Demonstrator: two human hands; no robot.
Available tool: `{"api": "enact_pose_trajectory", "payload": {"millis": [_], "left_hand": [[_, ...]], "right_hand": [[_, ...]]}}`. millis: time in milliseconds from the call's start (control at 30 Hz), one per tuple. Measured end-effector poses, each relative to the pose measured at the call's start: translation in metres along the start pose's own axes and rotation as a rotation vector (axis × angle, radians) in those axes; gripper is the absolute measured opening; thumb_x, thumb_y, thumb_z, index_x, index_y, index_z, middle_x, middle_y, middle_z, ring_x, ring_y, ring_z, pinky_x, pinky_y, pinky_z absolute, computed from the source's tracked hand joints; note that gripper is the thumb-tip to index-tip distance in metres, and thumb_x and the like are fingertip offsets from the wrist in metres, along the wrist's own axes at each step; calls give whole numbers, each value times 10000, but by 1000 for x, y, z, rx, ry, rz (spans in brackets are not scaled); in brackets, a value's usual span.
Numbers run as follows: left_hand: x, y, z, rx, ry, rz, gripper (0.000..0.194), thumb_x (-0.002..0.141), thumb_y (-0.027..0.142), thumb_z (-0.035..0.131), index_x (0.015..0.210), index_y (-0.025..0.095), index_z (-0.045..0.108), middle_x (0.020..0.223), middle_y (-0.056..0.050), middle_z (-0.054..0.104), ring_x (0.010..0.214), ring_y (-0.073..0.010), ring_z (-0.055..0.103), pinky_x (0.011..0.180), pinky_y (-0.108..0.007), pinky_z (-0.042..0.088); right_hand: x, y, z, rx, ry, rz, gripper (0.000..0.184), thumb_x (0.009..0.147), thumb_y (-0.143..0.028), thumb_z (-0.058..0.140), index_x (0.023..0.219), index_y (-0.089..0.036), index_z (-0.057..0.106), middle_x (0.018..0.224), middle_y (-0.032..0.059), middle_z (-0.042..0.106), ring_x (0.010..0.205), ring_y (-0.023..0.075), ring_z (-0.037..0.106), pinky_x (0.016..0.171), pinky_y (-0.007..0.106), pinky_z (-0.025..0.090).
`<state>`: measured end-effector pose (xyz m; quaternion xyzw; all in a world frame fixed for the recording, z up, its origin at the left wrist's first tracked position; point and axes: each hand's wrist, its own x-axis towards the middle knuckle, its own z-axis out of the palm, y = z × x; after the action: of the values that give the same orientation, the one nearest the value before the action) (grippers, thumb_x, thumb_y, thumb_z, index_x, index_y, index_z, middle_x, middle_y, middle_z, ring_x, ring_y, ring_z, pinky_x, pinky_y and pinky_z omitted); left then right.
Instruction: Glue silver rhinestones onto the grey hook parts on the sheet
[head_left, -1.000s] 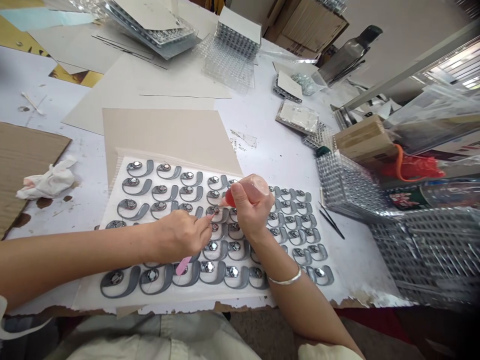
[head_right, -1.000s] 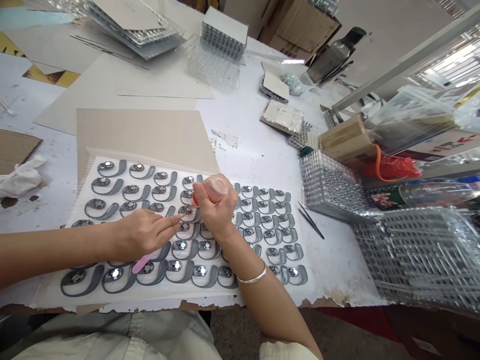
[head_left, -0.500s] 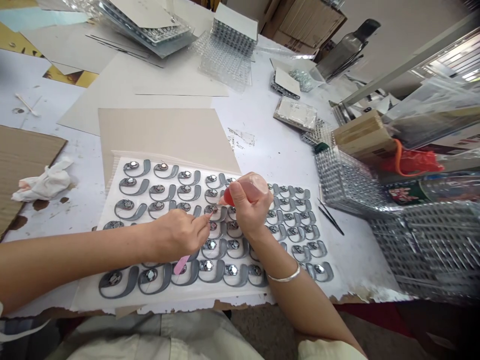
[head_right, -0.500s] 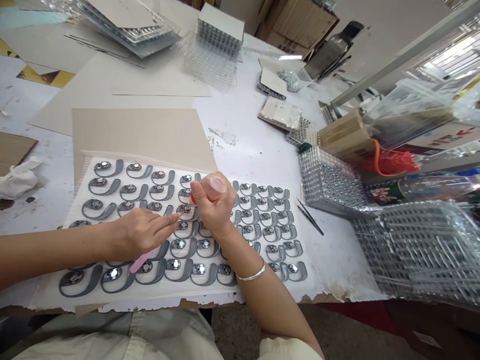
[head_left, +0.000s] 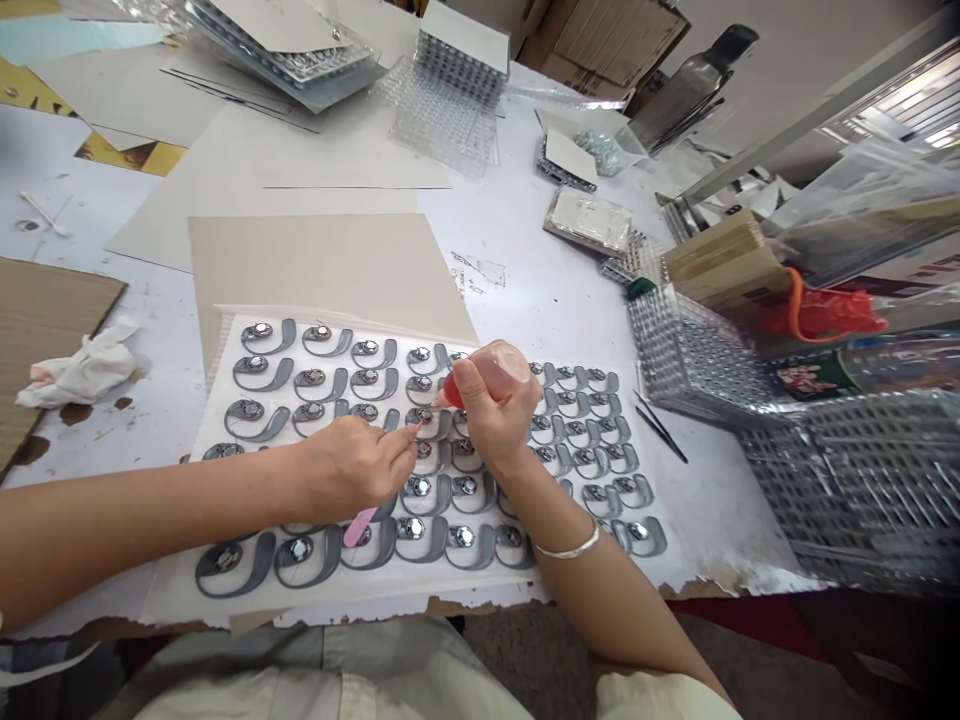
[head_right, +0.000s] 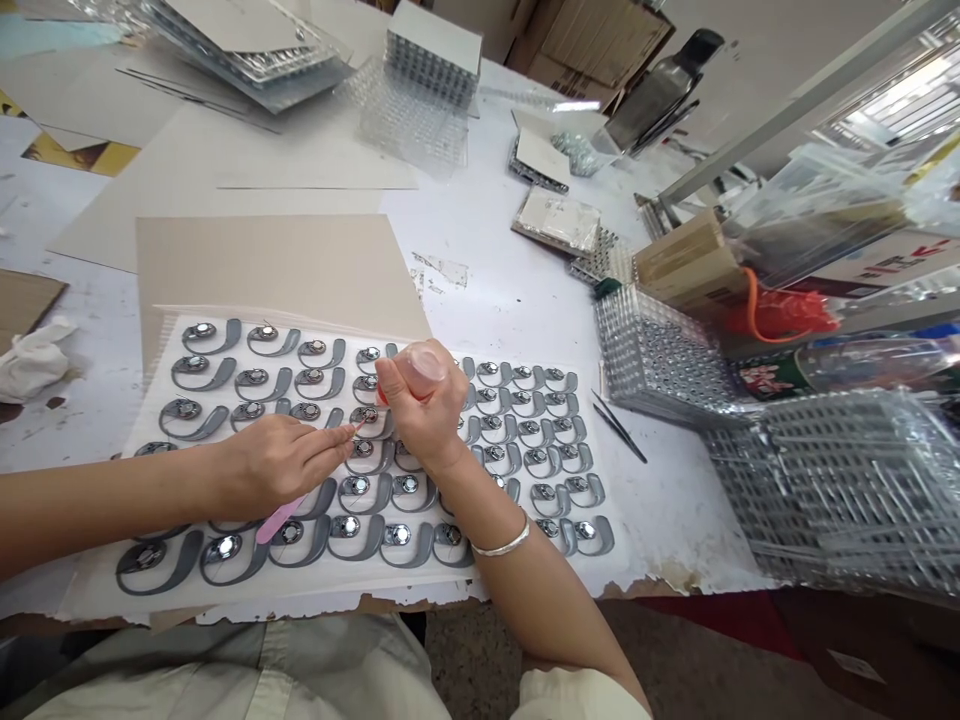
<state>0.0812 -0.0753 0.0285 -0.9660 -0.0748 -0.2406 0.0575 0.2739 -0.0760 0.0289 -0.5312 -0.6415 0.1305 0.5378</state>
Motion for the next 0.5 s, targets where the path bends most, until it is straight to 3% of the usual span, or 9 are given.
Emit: {"api": "enact_pose_trajectory", "payload": {"millis": [500], "left_hand": [[-2, 0, 2, -25, 26, -9, 208, 823, -20, 427, 864, 38, 622, 893, -159, 709, 511, -151, 635, 388, -245, 529]], "right_hand": [[3, -7, -2, 6, 7, -70, 342, 861, -256, 600, 538, -212, 497, 539, -15, 519, 534, 130, 522, 543, 320, 470]]}}
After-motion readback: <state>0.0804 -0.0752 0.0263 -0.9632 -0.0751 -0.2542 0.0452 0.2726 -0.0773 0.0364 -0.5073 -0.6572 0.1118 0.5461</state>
